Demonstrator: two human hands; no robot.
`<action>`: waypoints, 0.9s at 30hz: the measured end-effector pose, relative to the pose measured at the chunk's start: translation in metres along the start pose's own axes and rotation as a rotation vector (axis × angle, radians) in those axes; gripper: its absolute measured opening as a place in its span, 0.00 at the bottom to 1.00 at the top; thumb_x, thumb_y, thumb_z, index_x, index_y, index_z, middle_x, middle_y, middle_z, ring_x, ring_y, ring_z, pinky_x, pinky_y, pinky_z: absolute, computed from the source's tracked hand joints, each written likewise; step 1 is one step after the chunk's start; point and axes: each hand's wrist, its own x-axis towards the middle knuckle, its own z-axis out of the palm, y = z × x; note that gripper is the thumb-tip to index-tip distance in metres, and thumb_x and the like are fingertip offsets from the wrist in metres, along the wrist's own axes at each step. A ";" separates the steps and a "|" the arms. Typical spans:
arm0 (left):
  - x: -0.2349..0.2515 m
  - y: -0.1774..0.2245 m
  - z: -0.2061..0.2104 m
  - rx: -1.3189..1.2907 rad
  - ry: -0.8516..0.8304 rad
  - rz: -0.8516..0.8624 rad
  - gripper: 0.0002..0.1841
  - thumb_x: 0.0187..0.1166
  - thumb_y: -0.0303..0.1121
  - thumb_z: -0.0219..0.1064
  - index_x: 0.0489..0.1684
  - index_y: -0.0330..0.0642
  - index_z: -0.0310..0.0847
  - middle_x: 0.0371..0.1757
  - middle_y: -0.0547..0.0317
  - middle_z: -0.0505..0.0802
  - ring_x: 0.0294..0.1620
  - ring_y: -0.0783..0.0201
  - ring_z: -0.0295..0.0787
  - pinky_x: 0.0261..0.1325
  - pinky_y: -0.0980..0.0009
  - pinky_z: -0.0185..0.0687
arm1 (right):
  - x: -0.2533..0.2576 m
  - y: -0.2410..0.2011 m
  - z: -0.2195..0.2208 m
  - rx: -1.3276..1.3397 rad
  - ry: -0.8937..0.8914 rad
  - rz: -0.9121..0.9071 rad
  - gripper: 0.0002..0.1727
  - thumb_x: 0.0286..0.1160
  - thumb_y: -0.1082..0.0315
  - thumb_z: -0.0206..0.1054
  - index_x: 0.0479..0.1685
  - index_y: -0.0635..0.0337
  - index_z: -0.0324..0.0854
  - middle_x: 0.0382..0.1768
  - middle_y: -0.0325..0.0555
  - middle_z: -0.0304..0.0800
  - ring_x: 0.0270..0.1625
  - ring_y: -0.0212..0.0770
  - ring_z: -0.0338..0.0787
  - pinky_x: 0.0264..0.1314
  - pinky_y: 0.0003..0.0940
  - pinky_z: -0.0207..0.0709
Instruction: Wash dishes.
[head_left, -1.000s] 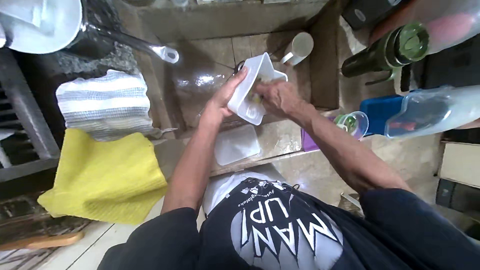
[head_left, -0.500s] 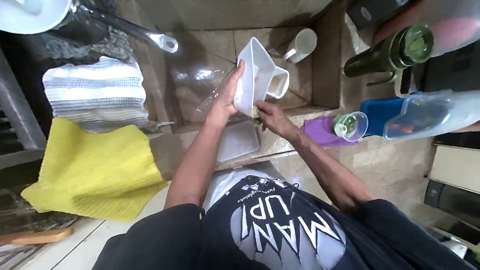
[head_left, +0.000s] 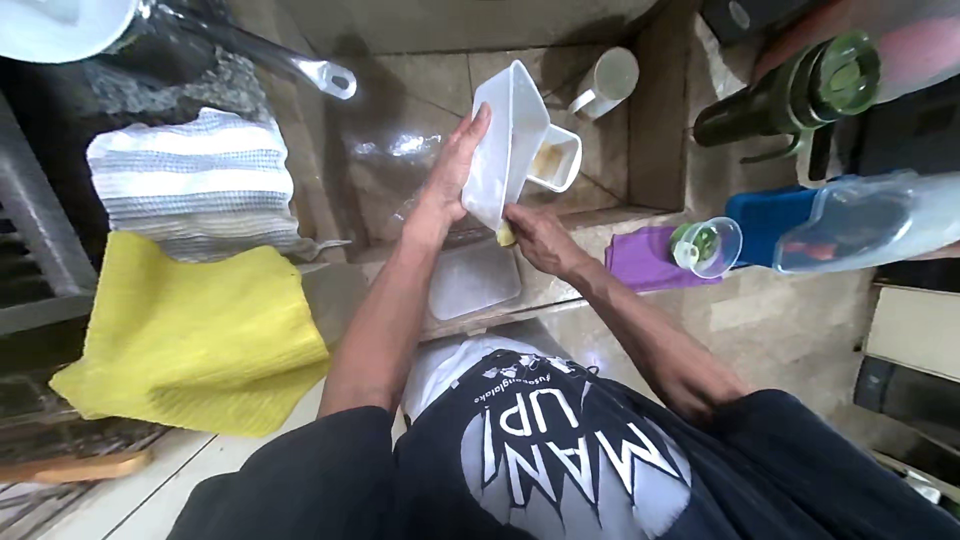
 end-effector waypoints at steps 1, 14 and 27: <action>-0.001 -0.003 -0.001 0.005 0.024 0.036 0.29 0.92 0.53 0.51 0.89 0.51 0.61 0.67 0.51 0.88 0.60 0.56 0.91 0.58 0.57 0.92 | 0.000 -0.006 0.005 0.153 -0.003 0.090 0.15 0.86 0.75 0.53 0.61 0.64 0.82 0.50 0.52 0.91 0.47 0.44 0.93 0.51 0.44 0.88; -0.013 -0.025 -0.005 0.003 0.040 0.255 0.29 0.93 0.45 0.54 0.90 0.44 0.58 0.71 0.48 0.87 0.67 0.54 0.88 0.69 0.53 0.88 | 0.039 -0.039 -0.019 1.077 0.212 0.449 0.11 0.89 0.66 0.48 0.50 0.55 0.76 0.23 0.35 0.79 0.14 0.27 0.70 0.15 0.23 0.69; -0.001 -0.022 -0.009 0.117 0.061 0.380 0.30 0.91 0.41 0.57 0.91 0.43 0.60 0.77 0.52 0.83 0.72 0.59 0.84 0.75 0.59 0.83 | 0.051 -0.039 -0.018 0.921 0.291 0.348 0.16 0.83 0.58 0.63 0.57 0.60 0.79 0.38 0.44 0.89 0.33 0.35 0.87 0.31 0.31 0.83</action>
